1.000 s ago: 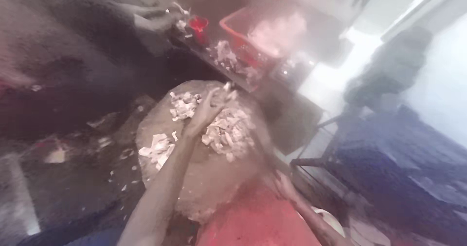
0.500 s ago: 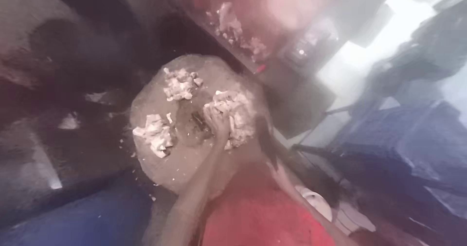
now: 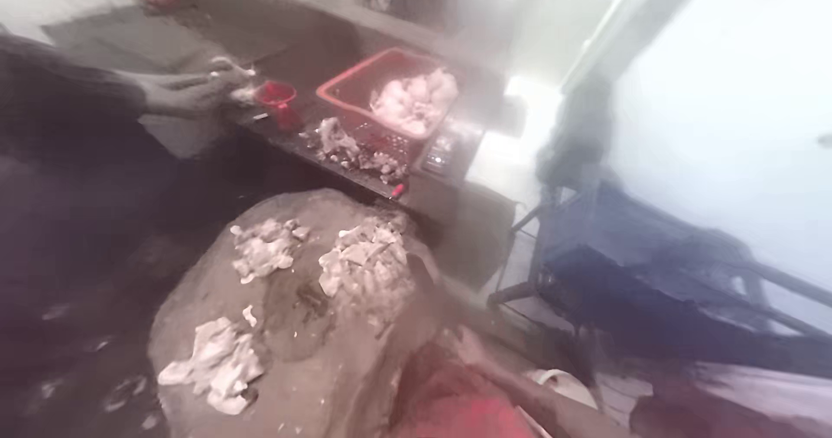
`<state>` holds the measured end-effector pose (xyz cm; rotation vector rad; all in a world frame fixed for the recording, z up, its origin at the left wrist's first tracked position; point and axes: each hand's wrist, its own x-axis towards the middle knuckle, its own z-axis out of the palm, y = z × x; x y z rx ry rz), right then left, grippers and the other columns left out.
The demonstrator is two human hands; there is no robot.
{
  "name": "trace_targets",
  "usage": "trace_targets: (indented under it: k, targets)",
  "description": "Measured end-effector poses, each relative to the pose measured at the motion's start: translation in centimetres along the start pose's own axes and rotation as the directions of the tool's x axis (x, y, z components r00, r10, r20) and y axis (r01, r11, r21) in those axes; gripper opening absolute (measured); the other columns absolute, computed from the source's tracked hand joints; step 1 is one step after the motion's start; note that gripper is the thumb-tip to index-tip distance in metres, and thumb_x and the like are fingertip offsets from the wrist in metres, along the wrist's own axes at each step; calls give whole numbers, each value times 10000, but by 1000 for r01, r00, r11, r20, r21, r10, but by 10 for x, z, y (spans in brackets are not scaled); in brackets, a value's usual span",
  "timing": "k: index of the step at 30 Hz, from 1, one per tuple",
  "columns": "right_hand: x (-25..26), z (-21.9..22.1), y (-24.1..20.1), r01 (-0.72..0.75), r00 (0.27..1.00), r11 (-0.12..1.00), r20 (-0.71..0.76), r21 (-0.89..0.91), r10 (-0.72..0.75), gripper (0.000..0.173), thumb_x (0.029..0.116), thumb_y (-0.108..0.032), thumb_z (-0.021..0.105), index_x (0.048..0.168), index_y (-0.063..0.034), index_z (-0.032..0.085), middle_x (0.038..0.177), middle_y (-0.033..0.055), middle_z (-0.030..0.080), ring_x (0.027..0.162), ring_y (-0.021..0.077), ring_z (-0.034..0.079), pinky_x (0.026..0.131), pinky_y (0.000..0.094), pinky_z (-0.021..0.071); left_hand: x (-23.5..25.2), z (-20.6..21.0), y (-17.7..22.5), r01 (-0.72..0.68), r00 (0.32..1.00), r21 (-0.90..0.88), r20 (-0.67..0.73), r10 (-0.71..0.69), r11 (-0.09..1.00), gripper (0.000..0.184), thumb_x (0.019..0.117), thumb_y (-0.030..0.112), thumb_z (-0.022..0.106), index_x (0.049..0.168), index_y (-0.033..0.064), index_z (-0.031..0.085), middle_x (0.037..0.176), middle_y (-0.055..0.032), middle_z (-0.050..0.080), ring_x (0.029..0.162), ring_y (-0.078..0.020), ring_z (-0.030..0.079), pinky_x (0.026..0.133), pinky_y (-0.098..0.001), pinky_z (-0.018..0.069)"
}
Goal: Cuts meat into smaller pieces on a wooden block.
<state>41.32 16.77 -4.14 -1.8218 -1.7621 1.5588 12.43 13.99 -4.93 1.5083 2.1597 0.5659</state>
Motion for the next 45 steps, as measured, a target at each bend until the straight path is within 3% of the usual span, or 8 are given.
trace_targets:
  k: [3, 10, 19, 23, 30, 36, 41, 45]
  targets:
    - [-1, 7, -5, -79, 997, 997, -26, -26, 79, 530, 1059, -502, 473, 1354, -82, 606, 1143, 165, 704, 1024, 265, 698, 948, 492, 558, 32, 32, 4, -111, 981, 246, -126, 146, 963, 1043, 756, 913, 516, 1591, 302, 389, 1700, -167, 189, 1555, -432, 171, 1218, -644, 245]
    - [-14, 7, -20, -70, 990, 997, -123, 42, 74, 504, 1059, -498, 480, 1195, -45, 656, 885, 130, 667, 777, 233, 651, 754, 473, 564, 89, 38, 28, -94, 976, 224, -172, 134, 970, 980, 755, 928, 489, 1586, 431, 343, 1716, -138, 142, 1563, -454, 84, 1210, -717, 86]
    - [34, -69, -84, 130, 982, 978, -115, -160, -150, 475, 1052, -461, 501, 1307, -79, 624, 1072, 139, 709, 984, 245, 694, 912, 494, 563, 92, 16, 39, -110, 990, 189, -61, 124, 976, 1052, 707, 844, 648, 1596, 369, 349, 1709, -145, 165, 1562, -448, 97, 1190, -724, 145]
    - [105, -96, -124, 111, 993, 916, 2, -385, -120, 534, 1068, -497, 418, 1409, -99, 519, 1139, 158, 699, 1058, 307, 696, 941, 546, 553, 84, -28, 31, -92, 973, -105, -221, 67, 990, 593, 879, 501, 739, 1358, 159, 660, 1514, -148, 517, 1447, -346, 424, 1220, -549, 303]
    - [167, -88, -176, 336, 890, 820, 441, -463, -116, 551, 1070, -402, 433, 1435, 8, 482, 1281, 247, 633, 1175, 402, 641, 985, 595, 523, 140, -126, 43, 163, 908, -244, -343, -242, 956, 369, 1059, 225, 527, 1366, 35, 605, 1348, -156, 639, 1232, -228, 625, 1068, -414, 508]
    - [187, -127, -193, 173, 847, 914, 530, -366, 51, 581, 1100, -410, 412, 1603, -145, 293, 1364, 226, 612, 1246, 405, 611, 1064, 608, 456, 258, -225, 144, -2, 991, -130, -130, -15, 992, 313, 1053, 220, 538, 1282, 44, 660, 1221, -116, 698, 1073, -167, 682, 962, -377, 559]
    - [199, -113, -160, 269, 844, 916, 531, -298, -76, 578, 1068, -475, 437, 1479, -70, 476, 1300, 242, 646, 1191, 432, 637, 998, 651, 504, 415, -236, 254, -318, 944, 123, 131, 302, 940, 309, 1073, 369, 511, 1282, 222, 683, 1280, 0, 677, 1143, -133, 659, 1000, -444, 546]
    - [199, -109, -148, 250, 792, 904, 611, -347, 15, 639, 1048, -491, 476, 1568, -130, 387, 1404, 229, 590, 1265, 440, 588, 1031, 670, 461, 486, -203, 349, -514, 857, 374, 203, 473, 772, 315, 1083, 256, 497, 1172, 42, 710, 1104, -199, 716, 1013, -358, 700, 889, -558, 557]
